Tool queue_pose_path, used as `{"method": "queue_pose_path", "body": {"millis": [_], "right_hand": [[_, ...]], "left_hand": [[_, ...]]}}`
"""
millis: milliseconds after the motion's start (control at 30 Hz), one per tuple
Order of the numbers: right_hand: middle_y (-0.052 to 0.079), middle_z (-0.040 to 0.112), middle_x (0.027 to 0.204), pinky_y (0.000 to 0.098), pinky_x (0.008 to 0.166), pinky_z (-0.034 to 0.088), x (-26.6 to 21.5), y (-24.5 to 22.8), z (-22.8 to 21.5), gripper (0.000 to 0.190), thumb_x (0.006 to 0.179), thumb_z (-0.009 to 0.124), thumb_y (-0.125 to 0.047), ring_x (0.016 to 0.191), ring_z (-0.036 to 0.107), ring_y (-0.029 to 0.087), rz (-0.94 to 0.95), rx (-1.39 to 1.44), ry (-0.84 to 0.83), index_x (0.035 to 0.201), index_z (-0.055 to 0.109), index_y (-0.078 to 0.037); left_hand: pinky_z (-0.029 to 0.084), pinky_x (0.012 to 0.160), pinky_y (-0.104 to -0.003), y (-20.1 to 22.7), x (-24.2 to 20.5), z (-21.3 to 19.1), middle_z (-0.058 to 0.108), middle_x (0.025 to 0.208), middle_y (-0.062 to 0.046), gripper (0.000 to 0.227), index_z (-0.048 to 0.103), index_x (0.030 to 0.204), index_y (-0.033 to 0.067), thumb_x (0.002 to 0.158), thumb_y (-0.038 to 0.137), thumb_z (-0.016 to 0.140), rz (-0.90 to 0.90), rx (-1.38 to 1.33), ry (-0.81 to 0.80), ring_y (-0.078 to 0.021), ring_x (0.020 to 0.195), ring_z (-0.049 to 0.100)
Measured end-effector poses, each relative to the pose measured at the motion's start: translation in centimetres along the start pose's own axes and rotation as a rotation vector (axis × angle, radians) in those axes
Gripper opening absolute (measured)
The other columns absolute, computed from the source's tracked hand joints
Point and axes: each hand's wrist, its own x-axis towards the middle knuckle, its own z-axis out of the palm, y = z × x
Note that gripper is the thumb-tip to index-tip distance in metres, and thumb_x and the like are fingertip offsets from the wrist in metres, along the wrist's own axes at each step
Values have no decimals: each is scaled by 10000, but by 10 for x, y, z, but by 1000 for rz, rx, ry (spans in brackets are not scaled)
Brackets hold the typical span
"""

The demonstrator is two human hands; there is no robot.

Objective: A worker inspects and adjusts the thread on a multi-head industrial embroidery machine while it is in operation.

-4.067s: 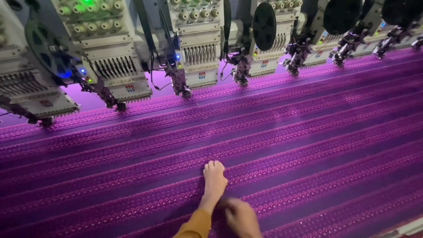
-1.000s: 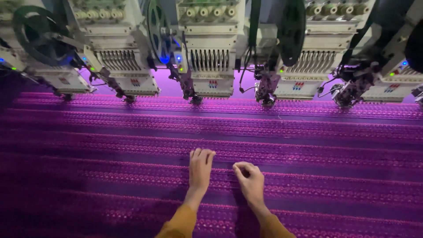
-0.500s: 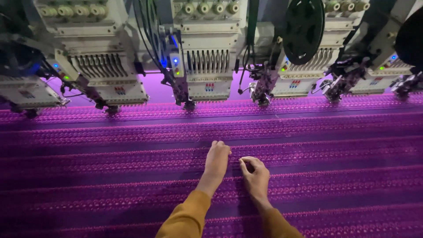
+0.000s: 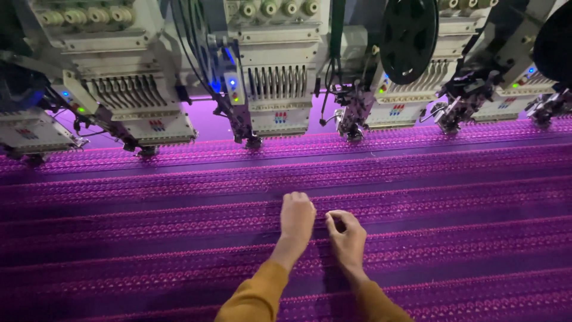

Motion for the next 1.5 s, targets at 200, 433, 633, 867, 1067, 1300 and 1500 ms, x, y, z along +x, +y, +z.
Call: {"method": "queue_pose_path", "body": {"millis": [200, 433, 633, 867, 1067, 1300, 1500], "right_hand": [[-1, 798, 957, 284, 892, 528, -1, -1, 2, 97, 895, 732, -203, 911, 728, 142, -3, 17, 9, 936, 786, -133], [-13, 794, 916, 281, 814, 535, -3, -13, -5, 69, 889, 726, -171, 841, 717, 126, 70, 41, 2, 913, 783, -141], [-11, 788, 932, 287, 823, 524, 1, 1, -3, 84, 894, 724, -190, 855, 715, 137, 52, 5, 44, 940, 780, -148], [-11, 795, 948, 290, 844, 531, 3, -8, -6, 105, 913, 709, -210, 871, 714, 138, 84, -6, 5, 944, 783, -143], [-5, 791, 937, 295, 820, 532, 1, -8, -7, 86, 903, 719, -188, 859, 710, 142, 72, 13, 12, 934, 781, -136], [-2, 791, 929, 294, 797, 535, -1, -7, -11, 88, 904, 717, -192, 841, 710, 142, 69, 17, 4, 943, 775, -138], [-13, 781, 914, 285, 802, 537, 4, -2, -5, 80, 894, 729, -187, 814, 702, 129, 149, 47, 57, 938, 783, -146]], "left_hand": [[452, 913, -564, -3, 4, 12, 535, 1085, -167, 110, 573, 947, 102, 893, 198, 560, -353, -906, -11, -413, 1023, 528], [532, 776, -556, 18, 26, 32, 688, 908, -208, 71, 500, 1021, 9, 970, 49, 470, -271, -836, -8, -439, 846, 691], [540, 888, -471, 21, 5, 17, 665, 966, -178, 393, 584, 1027, -8, 705, 17, 808, -303, -663, 22, -391, 935, 661], [528, 823, -471, -3, -26, -31, 650, 996, -184, 112, 626, 1002, 19, 959, -29, 535, -287, -903, 30, -358, 940, 621], [586, 753, -389, 20, -3, -9, 660, 980, -99, 167, 756, 989, 105, 902, 80, 616, -129, -220, -142, -279, 921, 640], [558, 866, -466, 3, 24, 9, 685, 927, -188, 163, 809, 884, 162, 919, 304, 736, -109, -586, -245, -372, 842, 685], [526, 770, -343, 3, 14, -26, 759, 749, -14, 143, 716, 825, 114, 952, 162, 670, -433, -1265, -138, -167, 731, 705]]}}
